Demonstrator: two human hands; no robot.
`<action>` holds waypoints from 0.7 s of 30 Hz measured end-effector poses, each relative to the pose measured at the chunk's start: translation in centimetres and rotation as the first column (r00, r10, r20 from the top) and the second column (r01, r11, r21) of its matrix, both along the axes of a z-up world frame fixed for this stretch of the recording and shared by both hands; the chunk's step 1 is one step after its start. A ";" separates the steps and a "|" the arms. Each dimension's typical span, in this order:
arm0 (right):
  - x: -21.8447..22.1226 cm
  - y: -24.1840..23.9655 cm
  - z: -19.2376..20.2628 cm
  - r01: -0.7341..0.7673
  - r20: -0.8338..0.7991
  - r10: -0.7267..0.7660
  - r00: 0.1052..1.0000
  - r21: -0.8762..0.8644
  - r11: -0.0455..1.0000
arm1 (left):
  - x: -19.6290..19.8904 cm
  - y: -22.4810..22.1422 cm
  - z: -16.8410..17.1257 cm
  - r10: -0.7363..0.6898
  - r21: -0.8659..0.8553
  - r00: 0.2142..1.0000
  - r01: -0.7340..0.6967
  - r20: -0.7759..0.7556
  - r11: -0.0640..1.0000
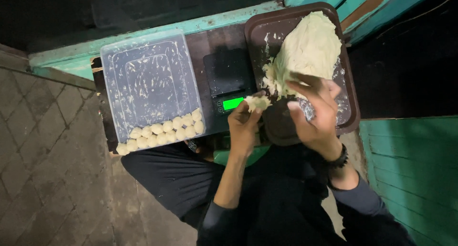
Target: Weighing small portions of dough on a digital scale and rolling them into balls.
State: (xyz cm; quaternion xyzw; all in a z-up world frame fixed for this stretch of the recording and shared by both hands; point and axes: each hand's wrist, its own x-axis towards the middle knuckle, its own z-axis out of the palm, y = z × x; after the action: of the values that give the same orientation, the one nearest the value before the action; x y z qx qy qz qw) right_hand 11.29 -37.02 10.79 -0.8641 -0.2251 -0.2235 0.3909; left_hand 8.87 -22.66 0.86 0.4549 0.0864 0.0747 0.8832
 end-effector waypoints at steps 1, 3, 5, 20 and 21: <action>0.2 -0.1 -0.6 -0.052 -0.089 0.061 0.994 0.095 0.994 | 0.2 0.2 0.3 -0.021 -0.045 0.998 0.024 0.056 0.999; 0.1 0.2 -2.0 -0.099 -0.171 0.133 0.976 0.194 0.976 | 0.4 0.2 0.6 -0.036 -0.087 0.993 0.046 0.114 0.995; -0.5 1.0 -3.6 0.074 -0.526 0.210 0.824 0.469 0.880 | 0.4 -0.1 0.3 0.024 0.063 0.997 -0.029 0.078 0.998; 1.1 1.2 -6.0 0.217 -0.541 0.126 0.831 0.526 0.822 | -0.3 2.1 -2.7 -0.135 0.104 0.990 0.131 0.030 0.986; 0.4 2.3 -5.3 0.217 -0.545 0.130 0.829 0.526 0.822 | -0.3 1.7 -2.3 -0.131 0.105 0.991 0.128 0.025 0.986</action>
State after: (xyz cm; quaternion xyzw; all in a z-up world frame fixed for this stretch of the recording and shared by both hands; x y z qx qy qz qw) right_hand 11.72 -34.74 5.52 -0.7397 -0.0035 -0.0272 0.6724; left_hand 8.60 -20.96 -1.45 0.5034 0.0384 0.0288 0.8627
